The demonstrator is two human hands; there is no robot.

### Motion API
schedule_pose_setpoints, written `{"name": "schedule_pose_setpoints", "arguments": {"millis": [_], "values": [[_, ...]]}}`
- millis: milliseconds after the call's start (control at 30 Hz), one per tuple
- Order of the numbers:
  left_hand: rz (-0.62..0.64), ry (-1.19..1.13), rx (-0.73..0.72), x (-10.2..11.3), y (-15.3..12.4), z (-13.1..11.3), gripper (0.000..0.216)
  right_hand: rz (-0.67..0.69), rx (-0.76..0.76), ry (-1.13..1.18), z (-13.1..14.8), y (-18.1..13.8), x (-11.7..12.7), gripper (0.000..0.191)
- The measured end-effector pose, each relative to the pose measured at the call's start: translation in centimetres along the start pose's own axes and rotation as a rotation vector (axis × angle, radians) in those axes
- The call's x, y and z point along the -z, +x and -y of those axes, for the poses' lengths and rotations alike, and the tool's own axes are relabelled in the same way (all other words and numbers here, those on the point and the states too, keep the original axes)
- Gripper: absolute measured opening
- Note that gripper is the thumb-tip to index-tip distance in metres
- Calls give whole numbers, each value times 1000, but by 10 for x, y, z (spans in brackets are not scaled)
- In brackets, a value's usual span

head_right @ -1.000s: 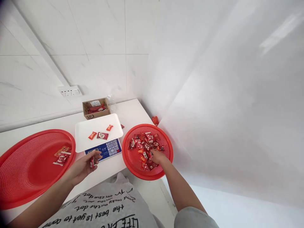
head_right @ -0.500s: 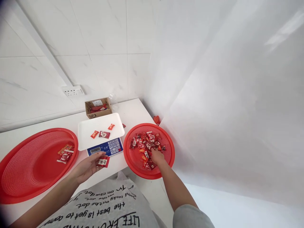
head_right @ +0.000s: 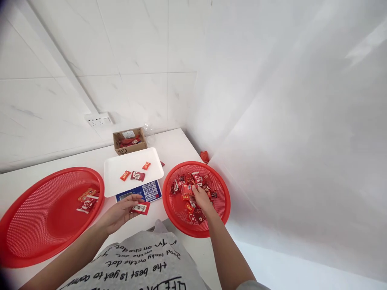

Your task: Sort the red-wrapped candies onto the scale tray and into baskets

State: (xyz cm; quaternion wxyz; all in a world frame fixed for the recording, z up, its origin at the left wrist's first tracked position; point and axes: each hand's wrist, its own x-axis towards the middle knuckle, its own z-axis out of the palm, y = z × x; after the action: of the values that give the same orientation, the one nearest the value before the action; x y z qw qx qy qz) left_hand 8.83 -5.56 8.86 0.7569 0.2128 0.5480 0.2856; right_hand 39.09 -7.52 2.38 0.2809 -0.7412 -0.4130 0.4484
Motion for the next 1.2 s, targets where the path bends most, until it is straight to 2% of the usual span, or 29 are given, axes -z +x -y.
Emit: {"name": "schedule_pose_setpoints", "arguments": {"millis": [133, 233, 367, 500, 733, 967, 1067, 1200], "values": [[-12, -6, -37, 3, 7, -3, 20, 72, -33, 333, 25, -5, -9, 26], [-31, -15, -72, 9, 18, -5, 17, 104, -35, 416, 35, -3, -14, 22], [-56, 20, -120, 24, 42, -4, 14, 154, 0, 393, 32, 8, -22, 23], [-18, -6, -150, 38, 66, 7, 10, 230, 60, 269, 28, 29, -29, 28], [35, -57, -129, 47, 80, 39, 9, 317, 194, 133, 52, 70, -51, 29], [1, -92, -116, 57, 66, 53, 10, 359, 182, 91, 82, 88, -88, 27], [6, -100, -94, 53, 44, 46, 11, 357, 125, 117, 97, 84, -100, 29], [27, -100, -67, 37, 3, 23, 12, 362, 48, 124, 119, 69, -105, 31]]}}
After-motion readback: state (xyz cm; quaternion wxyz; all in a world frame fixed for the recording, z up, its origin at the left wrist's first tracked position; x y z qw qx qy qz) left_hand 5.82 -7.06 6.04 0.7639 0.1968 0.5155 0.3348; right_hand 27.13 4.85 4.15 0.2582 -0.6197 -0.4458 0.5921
